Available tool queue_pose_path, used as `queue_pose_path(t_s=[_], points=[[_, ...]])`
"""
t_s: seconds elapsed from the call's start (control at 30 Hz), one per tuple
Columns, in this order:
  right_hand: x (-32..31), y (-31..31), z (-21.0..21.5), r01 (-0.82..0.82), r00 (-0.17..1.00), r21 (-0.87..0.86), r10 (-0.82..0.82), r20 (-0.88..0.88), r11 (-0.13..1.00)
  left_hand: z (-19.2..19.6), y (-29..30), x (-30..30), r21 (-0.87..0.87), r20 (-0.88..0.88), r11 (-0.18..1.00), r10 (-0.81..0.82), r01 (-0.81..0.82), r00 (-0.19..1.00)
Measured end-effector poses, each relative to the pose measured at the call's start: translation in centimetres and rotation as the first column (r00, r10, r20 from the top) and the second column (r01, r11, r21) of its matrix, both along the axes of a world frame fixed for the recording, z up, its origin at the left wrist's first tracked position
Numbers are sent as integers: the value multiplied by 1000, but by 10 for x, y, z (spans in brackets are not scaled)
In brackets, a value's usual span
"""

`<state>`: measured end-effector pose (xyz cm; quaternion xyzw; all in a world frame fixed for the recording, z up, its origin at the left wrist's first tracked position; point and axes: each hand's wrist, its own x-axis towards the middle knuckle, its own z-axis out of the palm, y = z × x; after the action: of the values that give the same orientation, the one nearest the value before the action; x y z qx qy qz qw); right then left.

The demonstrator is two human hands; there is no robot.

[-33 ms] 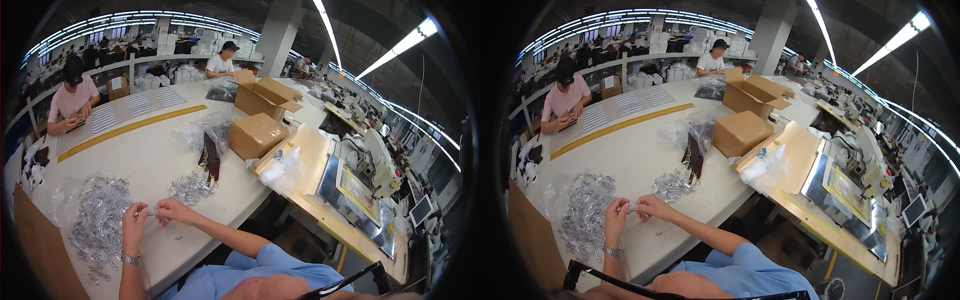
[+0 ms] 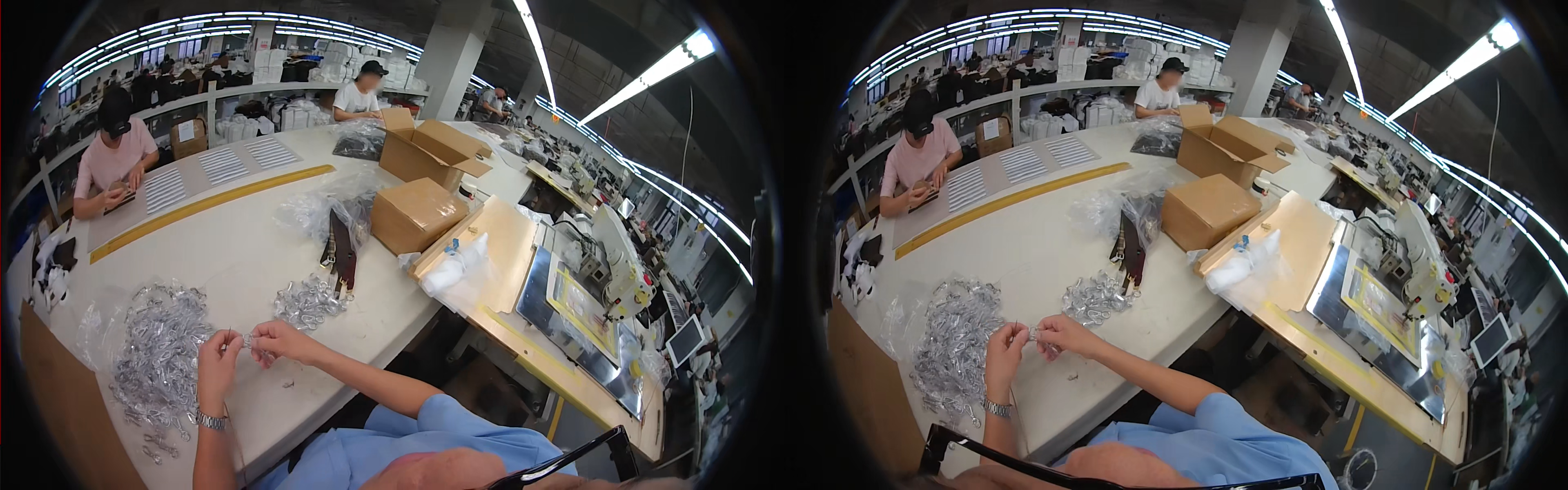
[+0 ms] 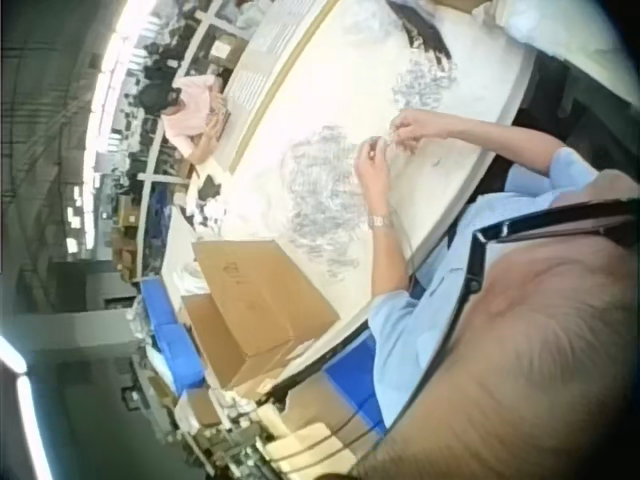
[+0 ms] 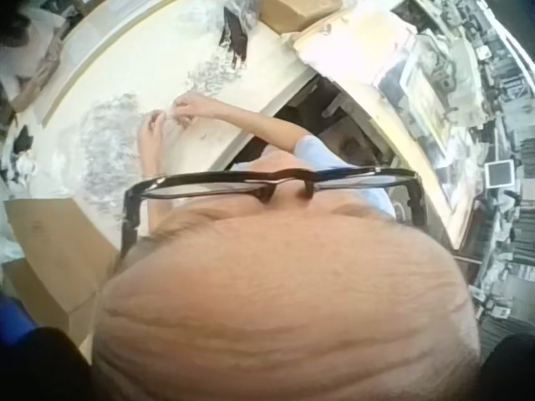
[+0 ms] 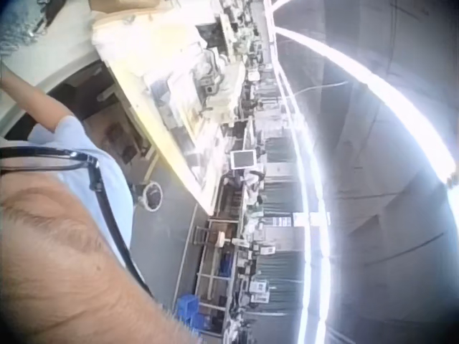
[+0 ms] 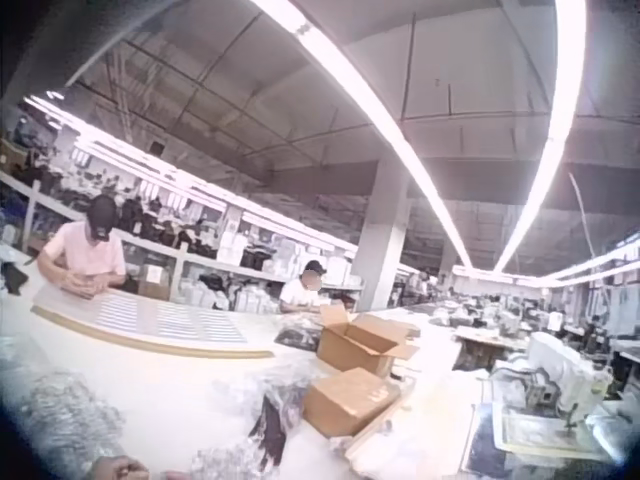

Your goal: The person assembles small metal ring hardware components using a needle-like tool.

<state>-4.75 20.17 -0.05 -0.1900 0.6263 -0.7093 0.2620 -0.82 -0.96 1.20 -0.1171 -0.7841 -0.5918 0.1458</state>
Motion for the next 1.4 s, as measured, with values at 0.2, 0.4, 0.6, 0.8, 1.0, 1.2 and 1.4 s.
queue_pose_path(t_s=[0.2,0.4,0.6,0.8,1.0,1.2,1.4], points=[[17,6,-12,-46,988,17,43,146,999,-12,4,1,-31,210,988,-139,148,968],[26,6,-12,-70,997,70,72,-39,995,-10,8,3,-20,241,988,-145,155,960],[32,8,-13,161,972,161,-129,-196,974,-5,7,3,-212,130,972,-74,101,989],[28,21,-21,-89,990,17,86,111,996,6,15,10,-210,44,971,-109,116,993],[37,23,-16,-110,936,-249,185,300,962,24,11,15,288,348,940,-281,183,894],[42,19,-15,-36,994,103,25,103,994,0,16,9,135,296,972,-224,192,929],[47,15,-8,-1,988,36,-4,156,999,4,21,18,-203,51,974,-93,102,994]])
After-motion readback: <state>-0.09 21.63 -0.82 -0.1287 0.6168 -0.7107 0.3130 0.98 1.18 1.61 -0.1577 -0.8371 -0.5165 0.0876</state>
